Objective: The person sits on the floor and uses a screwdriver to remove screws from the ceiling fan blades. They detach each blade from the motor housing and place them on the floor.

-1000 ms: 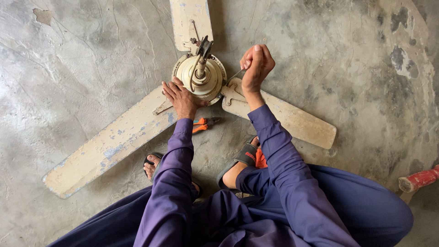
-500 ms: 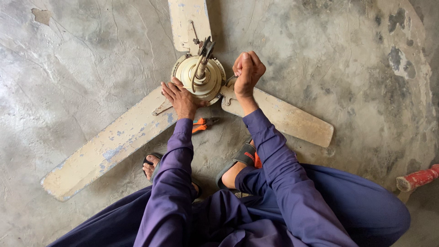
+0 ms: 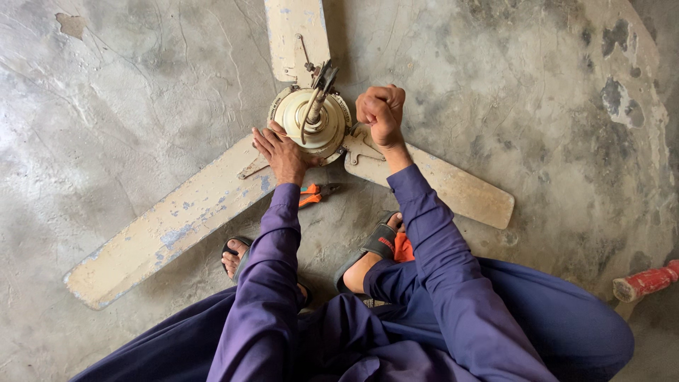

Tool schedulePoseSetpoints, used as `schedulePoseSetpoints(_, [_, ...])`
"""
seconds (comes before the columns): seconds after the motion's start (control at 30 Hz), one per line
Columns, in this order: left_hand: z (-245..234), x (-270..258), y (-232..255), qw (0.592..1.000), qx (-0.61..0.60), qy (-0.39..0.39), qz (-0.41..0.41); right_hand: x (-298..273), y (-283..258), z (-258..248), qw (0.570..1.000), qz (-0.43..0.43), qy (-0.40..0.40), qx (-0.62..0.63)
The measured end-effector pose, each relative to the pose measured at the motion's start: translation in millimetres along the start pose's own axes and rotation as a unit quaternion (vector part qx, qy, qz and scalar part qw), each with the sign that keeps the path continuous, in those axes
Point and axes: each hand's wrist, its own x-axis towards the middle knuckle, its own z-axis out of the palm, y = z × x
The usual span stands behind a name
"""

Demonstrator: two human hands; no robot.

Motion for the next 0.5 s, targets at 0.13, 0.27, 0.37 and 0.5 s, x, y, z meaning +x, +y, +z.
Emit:
schedulePoseSetpoints(0.13, [-1,-1,1,1.000,-0.008,0.002,-0.001,1,-10,-1,0.999,0.010,-0.018,-0.038])
schedulePoseSetpoints(0.27, [-6,-1,2,0.999,-0.036,-0.012,-0.009,-3,-16,18,0.991,-0.053,0.069,-0.101])
schedulePoseSetpoints(0.37, [-5,-1,2,1.000,-0.025,-0.001,-0.002,-11,-16,27,0.981,-0.056,0.147,-0.116])
schedulePoseSetpoints(0.5, [0,0,1,1.000,-0.010,-0.005,-0.004,-20,1,16,0.991,-0.020,0.129,-0.018])
